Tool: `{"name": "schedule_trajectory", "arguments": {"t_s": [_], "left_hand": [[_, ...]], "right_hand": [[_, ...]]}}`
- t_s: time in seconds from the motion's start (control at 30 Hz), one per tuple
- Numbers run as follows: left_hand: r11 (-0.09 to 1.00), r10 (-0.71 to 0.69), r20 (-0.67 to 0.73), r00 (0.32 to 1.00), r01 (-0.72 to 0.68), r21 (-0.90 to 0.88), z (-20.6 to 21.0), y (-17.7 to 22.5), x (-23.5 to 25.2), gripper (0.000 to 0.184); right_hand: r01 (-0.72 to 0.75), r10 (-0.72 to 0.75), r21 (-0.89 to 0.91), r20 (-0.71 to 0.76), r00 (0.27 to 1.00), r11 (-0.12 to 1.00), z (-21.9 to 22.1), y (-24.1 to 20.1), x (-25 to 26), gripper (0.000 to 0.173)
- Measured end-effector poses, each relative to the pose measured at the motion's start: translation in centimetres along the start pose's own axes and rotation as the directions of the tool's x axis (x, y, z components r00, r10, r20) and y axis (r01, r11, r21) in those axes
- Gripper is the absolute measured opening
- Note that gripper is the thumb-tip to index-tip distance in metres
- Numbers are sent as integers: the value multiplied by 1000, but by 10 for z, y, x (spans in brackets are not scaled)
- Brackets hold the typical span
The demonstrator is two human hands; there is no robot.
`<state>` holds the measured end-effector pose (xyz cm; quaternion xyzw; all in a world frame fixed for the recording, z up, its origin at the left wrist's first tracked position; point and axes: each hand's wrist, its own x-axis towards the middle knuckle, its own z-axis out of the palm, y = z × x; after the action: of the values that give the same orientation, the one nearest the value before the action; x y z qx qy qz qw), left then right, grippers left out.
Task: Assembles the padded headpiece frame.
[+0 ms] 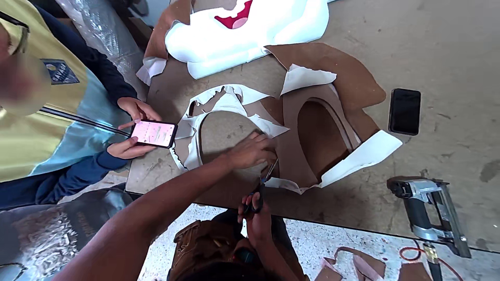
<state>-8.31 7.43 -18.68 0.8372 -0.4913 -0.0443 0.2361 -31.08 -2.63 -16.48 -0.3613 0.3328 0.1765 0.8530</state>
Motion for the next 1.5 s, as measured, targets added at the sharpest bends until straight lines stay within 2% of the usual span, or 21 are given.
{"name": "schedule_trajectory", "arguments": {"t_s": [0.1, 0.3, 0.4, 0.5, 0.6, 0.67, 0.7, 0.77, 0.8, 0.83, 0.9, 0.93, 1.0, 1.03, 1.07, 1.13, 1.2, 1.3, 1.37, 1.4, 1.5], "left_hand": [[997, 73, -58, 996, -74, -10, 3, -8, 1, 21], [997, 67, -141, 988, -72, -28, -2, -12, 6, 21], [994, 99, -111, 989, -103, -35, -6, -18, 19, 22], [979, 164, -42, 986, -168, -112, -6, -28, 29, 22], [968, 216, 51, 975, -207, -144, -7, -34, 40, 23], [959, 240, 65, 969, -226, -173, -7, -36, 50, 23], [953, 240, 57, 969, -224, -205, -6, -36, 55, 22], [942, 218, 35, 975, -200, -270, -5, -39, 63, 19], [943, 203, 29, 979, -188, -277, -5, -39, 66, 19], [948, 189, 31, 982, -174, -268, -5, -37, 69, 18], [957, 164, 39, 986, -149, -250, -5, -36, 75, 16], [958, 149, 37, 988, -135, -251, -4, -34, 79, 15], [957, 114, 31, 993, -101, -273, -5, -34, 85, 14], [953, 100, 28, 995, -87, -290, -3, -32, 85, 13], [952, 92, 28, 995, -80, -297, -3, -30, 85, 12], [960, 104, 43, 994, -88, -267, -10, -31, 92, 11], [972, 113, 103, 988, -88, -220, -15, -29, 98, 14], [962, 137, 92, 986, -111, -251, -12, -35, 106, 14], [950, 136, 12, 991, -127, -287, -3, -39, 106, 12], [946, 131, -21, 991, -132, -296, 2, -40, 104, 11], [952, 101, -27, 995, -104, -287, 3, -40, 99, 11]], "right_hand": [[4, -4, 6, -3, 1000, 1000, -1, 0, 0, 45], [14, -17, 45, 64, 998, 999, -8, -7, -3, 41], [-18, 14, 42, 86, 996, 999, -10, -12, 0, 49], [-53, 53, 0, 98, 994, 999, -12, -25, -4, 46], [-155, 211, -240, 228, 950, 958, -40, -59, -24, 48], [-85, 252, -483, 292, 923, 872, -72, -99, -47, 55], [-23, 210, -567, 267, 941, 823, -93, -126, -60, 57], [87, -14, -696, 110, 994, 713, -154, -194, -78, 50], [120, -170, -810, 25, 985, 574, -193, -236, -79, 40], [90, -314, -924, -34, 949, 372, -232, -282, -77, 38], [-145, -464, -989, -137, 875, 20, -308, -372, -61, 50], [-286, -481, -956, -218, 849, -71, -346, -410, -49, 58], [-474, -515, -869, -343, 785, -144, -424, -464, -11, 65], [-517, -554, -832, -339, 760, -201, -471, -479, 8, 66], [-536, -553, -816, -350, 756, -216, -497, -493, 22, 65], [-564, -479, -815, -446, 756, -132, -482, -513, 29, 62], [-501, -428, -865, -450, 784, -7, -439, -516, 14, 61], [-213, -500, -975, -152, 853, -67, -361, -461, -17, 72], [-66, -536, -991, 5, 844, -114, -329, -394, -30, 82], [-45, -557, -988, 47, 829, -151, -322, -364, -33, 87], [-96, -661, -965, 94, 744, -245, -333, -318, -26, 93]]}}
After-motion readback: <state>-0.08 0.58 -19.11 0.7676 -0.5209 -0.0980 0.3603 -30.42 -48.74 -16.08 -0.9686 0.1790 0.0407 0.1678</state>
